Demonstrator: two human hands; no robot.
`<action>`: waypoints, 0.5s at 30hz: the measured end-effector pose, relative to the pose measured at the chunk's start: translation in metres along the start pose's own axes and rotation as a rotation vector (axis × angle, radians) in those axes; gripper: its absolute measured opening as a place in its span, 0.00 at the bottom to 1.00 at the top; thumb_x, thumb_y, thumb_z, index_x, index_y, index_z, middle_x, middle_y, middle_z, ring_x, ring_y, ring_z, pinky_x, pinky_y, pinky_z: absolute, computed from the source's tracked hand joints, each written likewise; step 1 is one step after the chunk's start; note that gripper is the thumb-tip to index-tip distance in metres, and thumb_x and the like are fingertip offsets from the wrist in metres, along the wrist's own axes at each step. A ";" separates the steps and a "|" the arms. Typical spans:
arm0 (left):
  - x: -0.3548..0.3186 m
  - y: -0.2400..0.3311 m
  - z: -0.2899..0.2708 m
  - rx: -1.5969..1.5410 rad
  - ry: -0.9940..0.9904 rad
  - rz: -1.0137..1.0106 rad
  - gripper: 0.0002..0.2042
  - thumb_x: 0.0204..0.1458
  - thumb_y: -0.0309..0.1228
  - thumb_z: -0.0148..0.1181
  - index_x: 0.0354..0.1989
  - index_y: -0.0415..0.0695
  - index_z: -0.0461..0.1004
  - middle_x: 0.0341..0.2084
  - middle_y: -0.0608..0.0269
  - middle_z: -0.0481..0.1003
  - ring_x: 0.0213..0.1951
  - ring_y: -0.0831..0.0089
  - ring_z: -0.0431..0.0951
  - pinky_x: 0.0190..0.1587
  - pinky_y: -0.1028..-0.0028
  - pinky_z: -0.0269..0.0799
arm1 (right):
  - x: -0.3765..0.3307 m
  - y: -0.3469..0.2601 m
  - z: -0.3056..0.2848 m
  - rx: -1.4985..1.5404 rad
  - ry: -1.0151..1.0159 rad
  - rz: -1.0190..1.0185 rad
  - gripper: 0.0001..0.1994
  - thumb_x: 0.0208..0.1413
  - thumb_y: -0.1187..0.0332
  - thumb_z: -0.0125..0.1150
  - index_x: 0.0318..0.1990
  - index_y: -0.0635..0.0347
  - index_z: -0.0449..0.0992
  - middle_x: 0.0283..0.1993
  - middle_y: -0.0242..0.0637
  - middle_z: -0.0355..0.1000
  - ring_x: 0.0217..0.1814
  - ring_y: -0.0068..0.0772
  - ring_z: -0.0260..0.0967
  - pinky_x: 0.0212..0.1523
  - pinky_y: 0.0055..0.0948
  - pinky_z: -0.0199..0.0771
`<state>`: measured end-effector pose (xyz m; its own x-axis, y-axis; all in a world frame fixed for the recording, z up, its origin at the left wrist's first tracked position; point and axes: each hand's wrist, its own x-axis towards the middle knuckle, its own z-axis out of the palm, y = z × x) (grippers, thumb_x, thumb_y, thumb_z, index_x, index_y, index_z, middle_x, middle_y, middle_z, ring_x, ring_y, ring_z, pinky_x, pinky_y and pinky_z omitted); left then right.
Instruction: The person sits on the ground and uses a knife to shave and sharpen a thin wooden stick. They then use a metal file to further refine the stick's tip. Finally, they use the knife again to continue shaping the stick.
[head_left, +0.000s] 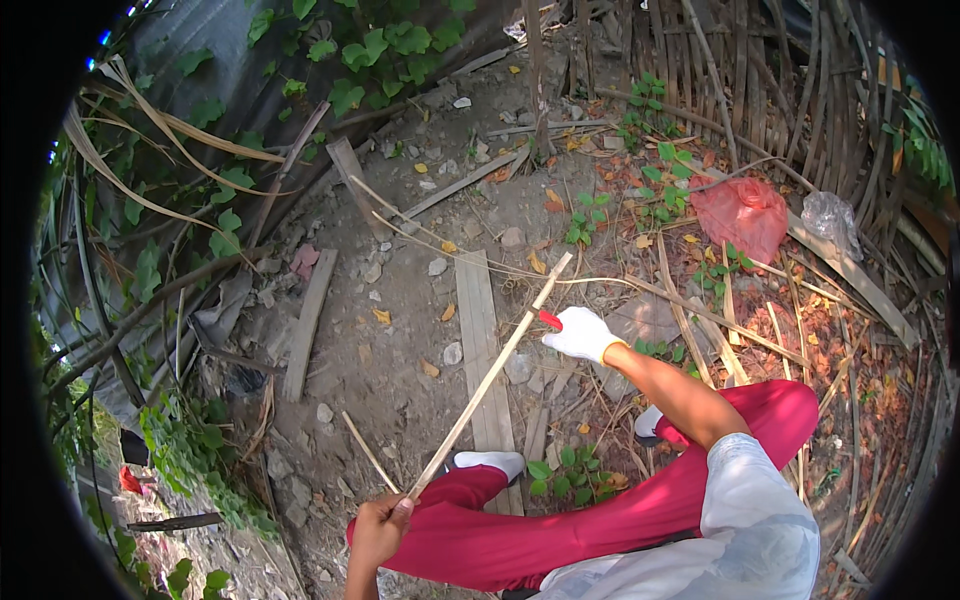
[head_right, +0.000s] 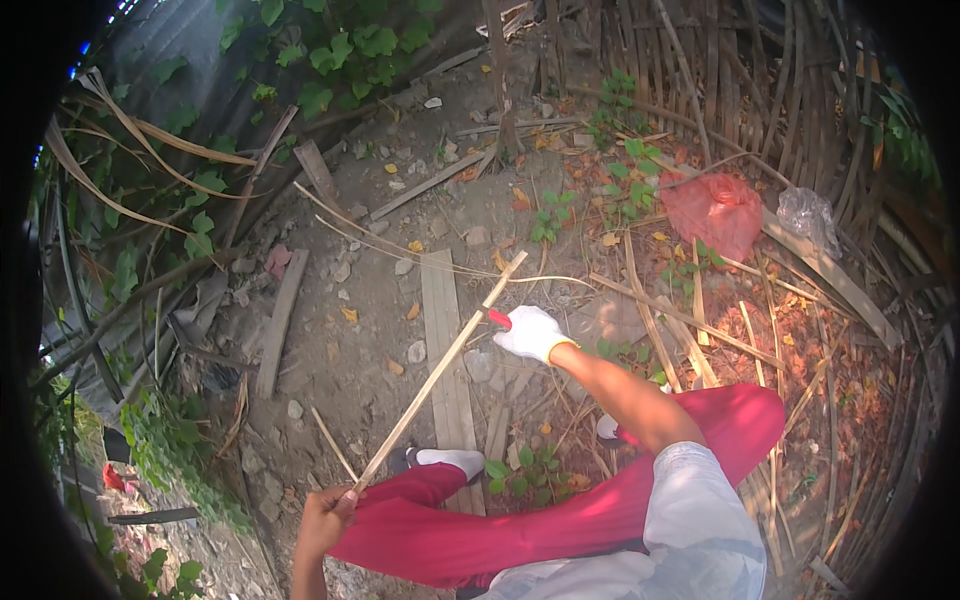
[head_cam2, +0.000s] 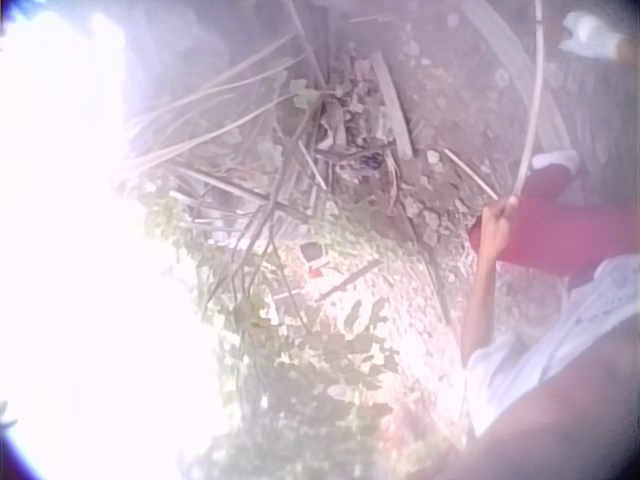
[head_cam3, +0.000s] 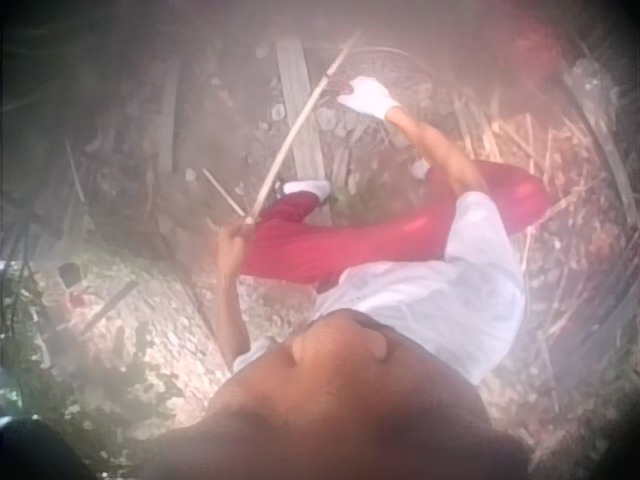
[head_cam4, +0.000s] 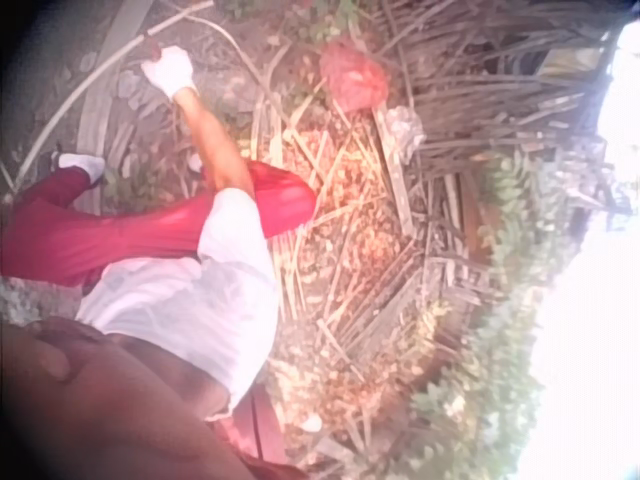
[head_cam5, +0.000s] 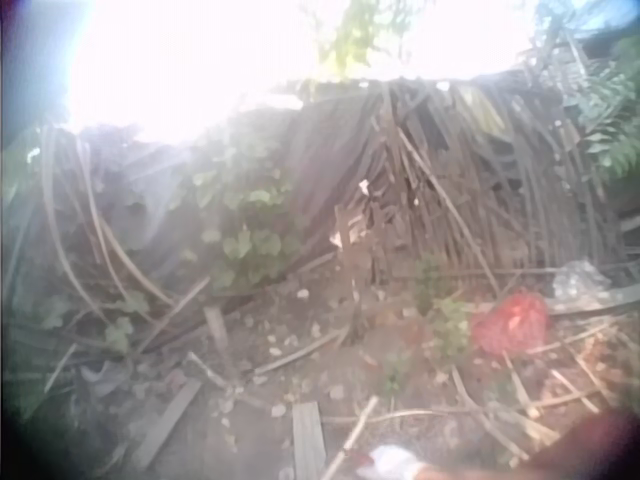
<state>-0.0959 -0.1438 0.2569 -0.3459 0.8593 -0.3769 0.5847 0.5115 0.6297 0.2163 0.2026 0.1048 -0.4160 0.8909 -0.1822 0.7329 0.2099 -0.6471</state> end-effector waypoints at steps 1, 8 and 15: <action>-0.003 -0.001 0.013 -0.190 -0.025 -0.070 0.13 0.66 0.35 0.58 0.41 0.36 0.82 0.15 0.61 0.67 0.17 0.75 0.65 0.22 0.70 0.61 | -0.012 -0.018 -0.001 0.017 -0.004 0.001 0.23 0.51 0.47 0.62 0.36 0.60 0.83 0.37 0.53 0.80 0.44 0.58 0.78 0.48 0.48 0.77; 0.010 0.025 0.069 -0.755 -0.132 -0.303 0.17 0.71 0.38 0.49 0.45 0.35 0.77 0.15 0.71 0.62 0.14 0.84 0.54 0.15 0.79 0.48 | -0.071 -0.083 0.010 -0.028 -0.036 -0.308 0.18 0.56 0.50 0.58 0.36 0.55 0.81 0.36 0.50 0.80 0.43 0.58 0.78 0.45 0.52 0.77; 0.061 0.048 0.117 -1.191 -0.269 -0.282 0.17 0.72 0.42 0.46 0.47 0.38 0.72 0.16 0.73 0.59 0.14 0.85 0.51 0.15 0.79 0.47 | -0.076 -0.107 0.031 -0.114 -0.094 -0.323 0.16 0.56 0.55 0.55 0.31 0.55 0.82 0.31 0.50 0.79 0.37 0.58 0.79 0.39 0.51 0.80</action>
<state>-0.0026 -0.0669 0.1846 -0.1080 0.7635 -0.6367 -0.5592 0.4829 0.6739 0.1526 0.1004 0.1655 -0.6800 0.7313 -0.0522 0.6085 0.5232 -0.5966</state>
